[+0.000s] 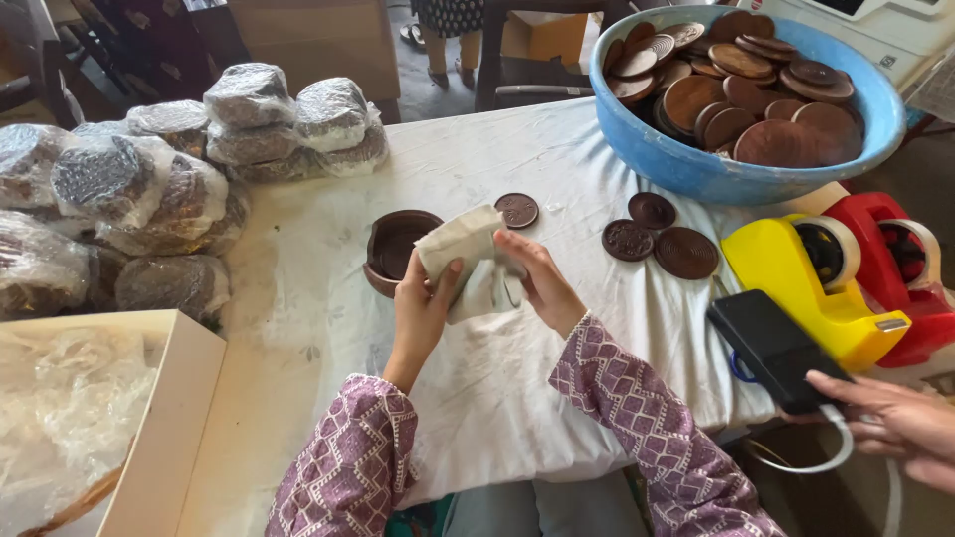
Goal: Wiping and polishing brown circular coasters before placing them into a holder.
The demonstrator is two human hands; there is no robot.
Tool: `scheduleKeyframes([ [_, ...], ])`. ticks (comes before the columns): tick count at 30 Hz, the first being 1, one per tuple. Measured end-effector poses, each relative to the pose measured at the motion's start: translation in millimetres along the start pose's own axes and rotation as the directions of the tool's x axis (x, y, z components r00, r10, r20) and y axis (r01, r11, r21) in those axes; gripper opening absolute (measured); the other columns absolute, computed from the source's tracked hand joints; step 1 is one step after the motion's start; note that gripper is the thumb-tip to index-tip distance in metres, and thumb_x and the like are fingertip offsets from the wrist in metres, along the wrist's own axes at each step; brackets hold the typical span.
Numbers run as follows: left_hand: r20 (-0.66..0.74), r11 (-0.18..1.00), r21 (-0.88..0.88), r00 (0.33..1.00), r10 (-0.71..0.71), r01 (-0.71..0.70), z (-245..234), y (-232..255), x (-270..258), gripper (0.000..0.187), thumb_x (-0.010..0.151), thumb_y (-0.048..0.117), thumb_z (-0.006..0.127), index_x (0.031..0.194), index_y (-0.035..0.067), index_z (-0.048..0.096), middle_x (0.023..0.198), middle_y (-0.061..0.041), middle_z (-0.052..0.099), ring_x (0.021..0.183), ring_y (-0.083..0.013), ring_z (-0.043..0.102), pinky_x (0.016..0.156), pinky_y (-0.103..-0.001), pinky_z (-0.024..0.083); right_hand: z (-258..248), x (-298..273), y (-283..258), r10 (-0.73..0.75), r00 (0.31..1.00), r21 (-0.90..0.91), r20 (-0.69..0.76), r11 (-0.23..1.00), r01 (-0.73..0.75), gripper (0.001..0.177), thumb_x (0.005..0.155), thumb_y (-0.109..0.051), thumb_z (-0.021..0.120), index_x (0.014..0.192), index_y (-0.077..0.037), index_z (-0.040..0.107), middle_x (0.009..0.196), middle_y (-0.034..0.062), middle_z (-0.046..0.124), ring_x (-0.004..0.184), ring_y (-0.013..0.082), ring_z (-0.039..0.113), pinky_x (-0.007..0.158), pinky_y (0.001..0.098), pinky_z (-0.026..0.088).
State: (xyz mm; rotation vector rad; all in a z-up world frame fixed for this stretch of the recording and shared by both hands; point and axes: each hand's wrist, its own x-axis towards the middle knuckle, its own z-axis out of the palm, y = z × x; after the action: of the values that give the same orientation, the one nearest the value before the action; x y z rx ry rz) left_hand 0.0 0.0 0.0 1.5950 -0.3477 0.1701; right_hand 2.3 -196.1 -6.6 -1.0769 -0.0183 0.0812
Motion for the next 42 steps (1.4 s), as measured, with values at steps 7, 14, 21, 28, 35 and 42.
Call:
scheduleKeyframes([
  [7,-0.034,0.994,-0.096,0.999,0.040,-0.043,-10.7,-2.0,6.5,0.033,0.103,0.021,0.064,0.129,0.004,0.055,0.109,-0.008,0.075,0.093,-0.0088,0.071,0.072,-0.025,0.060,-17.9,11.4,6.9,-0.060,0.983,-0.396,0.173,0.910,0.125,0.046,0.085,-0.004,0.078,0.130,0.001,0.067,0.117,0.0064,0.075,0.105,0.0144,0.069,0.093,0.0284,0.057],
  [14,0.365,0.934,-0.351,0.909,0.200,-0.065,-31.3,-45.8,14.8,0.014,0.104,0.005,0.067,0.112,-0.006,0.071,0.140,-0.017,0.069,0.118,-0.0166,0.066,0.100,-0.033,0.056,-33.8,9.8,-17.5,-0.203,0.973,-0.372,0.106,0.900,0.229,0.010,0.094,-0.001,0.063,0.094,-0.005,0.072,0.106,0.0121,0.074,0.089,0.0206,0.073,0.075,0.0378,0.066],
  [21,0.503,0.646,-0.641,0.862,-0.053,0.414,-16.6,20.9,5.1,0.051,0.095,0.034,0.062,0.143,0.015,0.055,0.144,-0.007,0.061,0.133,-0.0203,0.056,0.110,-0.035,0.047,-8.9,-20.4,-60.5,-0.381,0.665,-0.325,0.642,0.650,0.686,0.020,0.082,0.013,0.061,0.074,-0.004,0.065,0.120,0.0101,0.069,0.114,0.0198,0.063,0.101,0.0322,0.049],
  [28,0.677,0.904,-0.219,0.724,-0.131,0.368,16.8,-7.6,-25.4,0.048,0.106,0.029,0.071,0.136,-0.007,0.066,0.109,-0.004,0.065,0.094,-0.0118,0.051,0.075,-0.027,0.039,5.6,-47.7,-126.9,0.057,0.769,-0.729,0.637,0.370,0.576,0.027,0.064,0.017,0.064,0.074,-0.004,0.078,0.099,0.0066,0.072,0.091,0.0167,0.074,0.078,0.0307,0.058],
  [35,0.687,0.927,-0.160,0.713,-0.143,0.340,47.2,-35.7,-49.7,0.036,0.094,0.025,0.076,0.121,0.003,0.066,0.099,0.005,0.067,0.087,-0.0034,0.059,0.074,-0.023,0.050,1.8,-53.4,-130.4,0.232,0.736,-0.733,0.635,0.480,0.482,0.026,0.072,0.013,0.065,0.092,-0.002,0.075,0.106,0.0080,0.072,0.093,0.0171,0.074,0.079,0.0302,0.059],
  [42,0.469,0.755,-0.313,0.785,-0.405,0.577,36.4,-52.4,-27.5,0.029,0.088,0.020,0.075,0.110,0.000,0.075,0.094,-0.004,0.077,0.080,-0.0110,0.071,0.071,-0.028,0.056,-140.7,3.4,-255.2,-0.304,0.952,-0.941,0.030,0.311,0.129,0.019,0.093,-0.008,0.074,0.112,-0.012,0.077,0.095,0.0043,0.079,0.081,0.0102,0.072,0.074,0.0273,0.057],
])
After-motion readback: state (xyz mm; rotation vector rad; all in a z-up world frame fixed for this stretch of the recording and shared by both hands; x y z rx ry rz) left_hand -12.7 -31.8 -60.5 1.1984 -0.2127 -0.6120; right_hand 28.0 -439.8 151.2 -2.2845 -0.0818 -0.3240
